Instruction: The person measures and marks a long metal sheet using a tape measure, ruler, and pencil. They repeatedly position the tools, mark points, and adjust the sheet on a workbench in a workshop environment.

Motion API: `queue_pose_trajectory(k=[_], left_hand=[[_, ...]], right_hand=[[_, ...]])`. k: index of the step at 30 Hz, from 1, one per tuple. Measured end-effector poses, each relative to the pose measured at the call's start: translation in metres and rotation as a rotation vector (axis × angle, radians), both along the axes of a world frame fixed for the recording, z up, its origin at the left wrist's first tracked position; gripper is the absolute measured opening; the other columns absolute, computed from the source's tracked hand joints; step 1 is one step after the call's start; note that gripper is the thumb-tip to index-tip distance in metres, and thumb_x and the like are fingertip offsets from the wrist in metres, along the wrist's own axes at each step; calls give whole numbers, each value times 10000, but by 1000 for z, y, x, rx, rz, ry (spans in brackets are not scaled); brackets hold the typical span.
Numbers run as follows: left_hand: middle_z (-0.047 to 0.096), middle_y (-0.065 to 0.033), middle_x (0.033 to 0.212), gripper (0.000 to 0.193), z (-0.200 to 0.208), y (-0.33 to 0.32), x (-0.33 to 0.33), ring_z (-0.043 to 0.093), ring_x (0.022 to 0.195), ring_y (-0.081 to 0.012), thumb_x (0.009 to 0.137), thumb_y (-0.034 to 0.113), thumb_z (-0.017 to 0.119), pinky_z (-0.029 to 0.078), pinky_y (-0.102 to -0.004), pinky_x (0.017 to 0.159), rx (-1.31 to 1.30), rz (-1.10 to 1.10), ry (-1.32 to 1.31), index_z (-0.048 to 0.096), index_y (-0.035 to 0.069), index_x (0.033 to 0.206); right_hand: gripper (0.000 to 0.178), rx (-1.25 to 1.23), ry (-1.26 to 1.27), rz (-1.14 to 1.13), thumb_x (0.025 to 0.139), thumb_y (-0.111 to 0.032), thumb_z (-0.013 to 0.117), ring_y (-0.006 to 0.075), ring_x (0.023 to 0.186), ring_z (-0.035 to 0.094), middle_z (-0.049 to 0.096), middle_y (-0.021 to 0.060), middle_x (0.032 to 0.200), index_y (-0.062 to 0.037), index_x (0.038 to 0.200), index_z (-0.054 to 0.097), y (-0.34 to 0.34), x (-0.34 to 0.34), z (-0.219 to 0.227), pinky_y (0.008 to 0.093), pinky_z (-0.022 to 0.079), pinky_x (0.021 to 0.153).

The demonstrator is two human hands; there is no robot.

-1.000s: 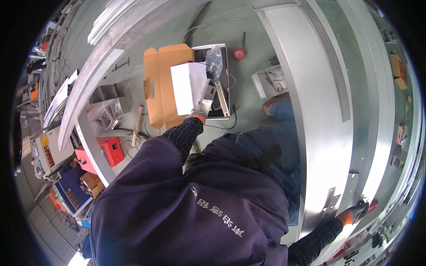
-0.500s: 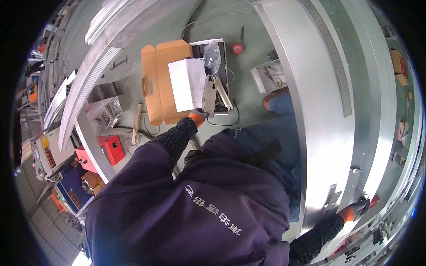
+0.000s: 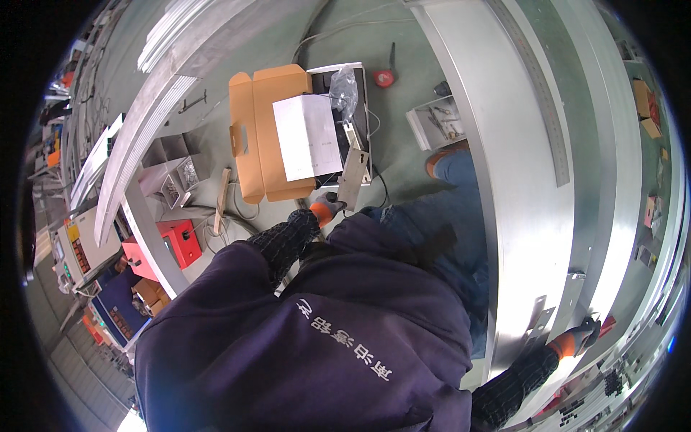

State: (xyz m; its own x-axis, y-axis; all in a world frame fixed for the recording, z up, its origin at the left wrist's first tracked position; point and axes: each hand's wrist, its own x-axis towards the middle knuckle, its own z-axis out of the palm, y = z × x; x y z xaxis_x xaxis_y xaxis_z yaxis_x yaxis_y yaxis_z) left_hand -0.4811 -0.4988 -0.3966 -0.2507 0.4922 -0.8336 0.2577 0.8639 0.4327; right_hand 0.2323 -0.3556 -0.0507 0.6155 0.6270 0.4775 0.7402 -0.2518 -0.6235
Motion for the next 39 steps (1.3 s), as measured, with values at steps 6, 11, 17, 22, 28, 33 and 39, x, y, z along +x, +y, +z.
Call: queue_pose_trajectory(k=[6,11,17,22,28,33,39], left_hand=[[736,-186,1131,558,-21,-10,6,693,1064,-295,809,318,837,532,-375,934,5,3,-21,660,-36,1203],[740,-183,1121,551,-37,-20,3,699,1046,-295,813,321,835,537,-376,919,32,8,-53,659,-33,1197],[741,-174,1097,542,-30,-22,1,698,1011,-273,822,309,832,535,-367,892,63,49,-87,656,-43,1194],[741,-173,1094,550,-23,-22,-2,695,1002,-269,825,315,831,534,-367,882,71,42,-61,655,-45,1202],[743,-168,1099,539,-32,-25,-11,696,996,-264,828,311,834,536,-365,878,29,29,-53,663,-37,1202],[748,-148,1105,499,-45,-25,-25,699,994,-247,841,278,834,538,-357,879,85,111,-94,668,-27,1199],[757,-145,1093,456,-37,-14,-56,707,981,-240,856,223,820,534,-342,872,127,104,2,650,-38,1188]], right_hand=[[290,10,43,-45,1022,-169,573,279,981,733,738,177,1114,8,1219,690,-2,24,-4,377,611,878],[300,41,48,-36,1017,-161,558,268,971,735,745,177,1095,14,1221,691,3,3,-1,375,609,873],[314,-1,3,4,1016,-176,549,263,963,736,748,179,1098,16,1220,691,-4,24,-8,372,605,876],[314,33,27,-14,1018,-193,567,265,948,738,751,172,1086,17,1218,687,-5,42,-13,376,608,873],[294,21,50,-21,1010,-155,584,284,944,738,737,186,1103,29,1225,666,-2,27,-9,377,621,874],[275,81,43,19,1020,-166,567,268,933,715,728,174,1060,15,1183,695,-3,32,-11,379,598,888],[282,77,13,51,1020,-170,577,267,919,713,723,169,1057,20,1198,685,-3,25,-11,379,598,870]])
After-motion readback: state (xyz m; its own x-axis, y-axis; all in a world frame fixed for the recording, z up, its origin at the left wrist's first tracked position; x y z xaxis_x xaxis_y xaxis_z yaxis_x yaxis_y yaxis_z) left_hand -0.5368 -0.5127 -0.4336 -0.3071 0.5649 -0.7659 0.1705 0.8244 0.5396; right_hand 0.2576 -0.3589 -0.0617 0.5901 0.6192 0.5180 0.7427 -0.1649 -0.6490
